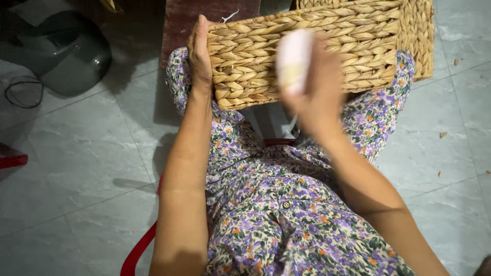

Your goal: The person sits cross-legged on a red chair and uses a pink brush to repeatedly rub the surface of a rectangular woven basket. The basket is held on the lap and rotated to access different sides while brushing continues.

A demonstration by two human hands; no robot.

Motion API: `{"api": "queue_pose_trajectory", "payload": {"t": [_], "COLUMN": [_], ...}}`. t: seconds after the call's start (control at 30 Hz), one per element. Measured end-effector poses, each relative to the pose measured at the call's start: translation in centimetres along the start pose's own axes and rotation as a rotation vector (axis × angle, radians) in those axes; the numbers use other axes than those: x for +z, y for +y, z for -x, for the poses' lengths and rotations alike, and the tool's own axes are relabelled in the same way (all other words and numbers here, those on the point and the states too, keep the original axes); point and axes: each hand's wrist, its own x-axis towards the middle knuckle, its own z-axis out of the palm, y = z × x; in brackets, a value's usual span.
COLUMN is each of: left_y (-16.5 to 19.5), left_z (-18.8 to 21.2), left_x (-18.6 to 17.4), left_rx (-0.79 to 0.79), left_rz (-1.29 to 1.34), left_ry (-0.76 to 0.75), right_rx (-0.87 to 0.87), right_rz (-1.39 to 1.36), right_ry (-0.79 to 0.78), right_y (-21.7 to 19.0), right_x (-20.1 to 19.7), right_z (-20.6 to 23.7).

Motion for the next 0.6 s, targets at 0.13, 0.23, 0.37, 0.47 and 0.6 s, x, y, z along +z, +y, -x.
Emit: {"api": "queue_pose_trajectory", "payload": {"t": [0.13, 0.23, 0.37, 0.47, 0.6], "left_y": [0.2, 0.3, 0.2, 0.0, -0.1], "left_z": [0.1, 0.0, 0.0, -0.1, -0.2], "left_x": [0.1, 0.2, 0.1, 0.0, 0.1], "left_rx": [0.250, 0.087, -0.031, 0.014, -0.030], "left_rz": [-0.264, -0.090, 0.058, 0.029, 0.098], "left_ry": [-0.051, -0.023, -0.015, -0.040, -0.019], "right_rx": [-0.049, -0.125, -0.072, 0.003, 0.252], "right_rz": [-0.179, -0.173, -0.014, 0.134, -0.089], "right_ry": [-0.259, -0.253, -0.157, -0.043, 0.152], "right_y": [-7.6, -7.0, -1.1, 4.4, 9.8], "right_x": [2.5, 2.4, 0.4, -2.4, -4.8], "right_z": [0.5, 0.5, 0.7, 1.7, 3.5]}}
